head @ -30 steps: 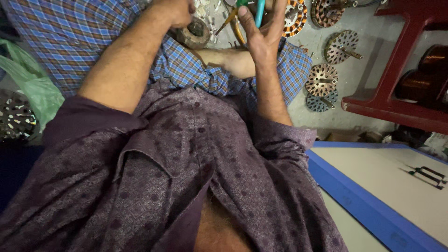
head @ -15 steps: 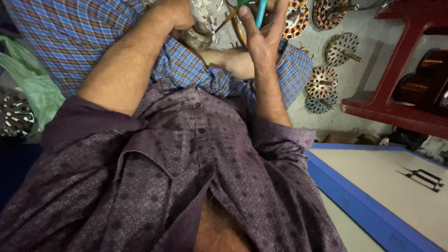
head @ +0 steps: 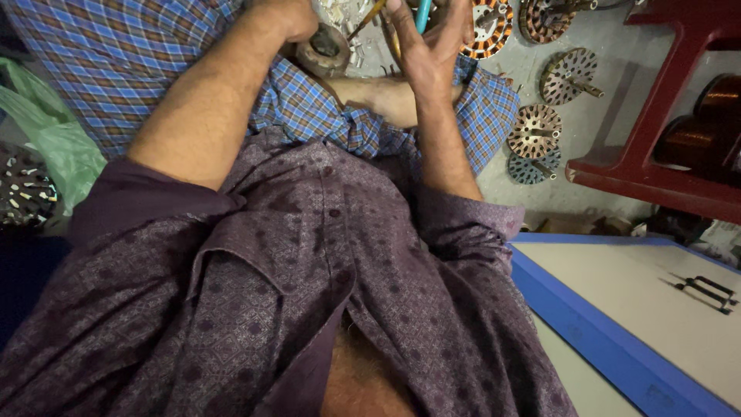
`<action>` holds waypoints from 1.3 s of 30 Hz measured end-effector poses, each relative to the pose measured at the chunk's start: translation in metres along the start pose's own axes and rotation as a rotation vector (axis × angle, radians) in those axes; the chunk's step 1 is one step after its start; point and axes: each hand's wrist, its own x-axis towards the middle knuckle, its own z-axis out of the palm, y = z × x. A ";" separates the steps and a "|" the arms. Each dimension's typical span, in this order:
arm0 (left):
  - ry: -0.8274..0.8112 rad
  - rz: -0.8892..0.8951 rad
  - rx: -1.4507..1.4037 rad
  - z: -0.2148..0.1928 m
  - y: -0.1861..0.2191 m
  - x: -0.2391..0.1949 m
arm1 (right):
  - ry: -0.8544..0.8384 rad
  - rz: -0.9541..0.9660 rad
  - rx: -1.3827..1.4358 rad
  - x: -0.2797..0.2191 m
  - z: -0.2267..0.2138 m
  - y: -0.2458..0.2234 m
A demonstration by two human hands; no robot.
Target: The person sits on the floor and uses a screwdriver to scrape and clean the inside of a cylindrical metal component, likely a motor stator. They repeatedly rotate the object and scrape different sections, then set it down and pick up another similar component.
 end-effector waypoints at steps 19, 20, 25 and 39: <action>0.000 0.039 0.013 0.001 0.001 -0.001 | 0.017 0.200 -0.241 0.002 0.041 0.020; -0.001 0.039 0.011 0.002 0.002 -0.003 | 0.014 0.163 -0.225 0.002 0.043 0.021; 0.016 0.048 0.001 -0.003 0.006 -0.005 | 0.008 0.143 -0.148 0.001 0.048 0.026; 0.114 0.220 0.016 0.012 0.006 -0.001 | 0.191 0.332 0.355 -0.003 0.013 0.017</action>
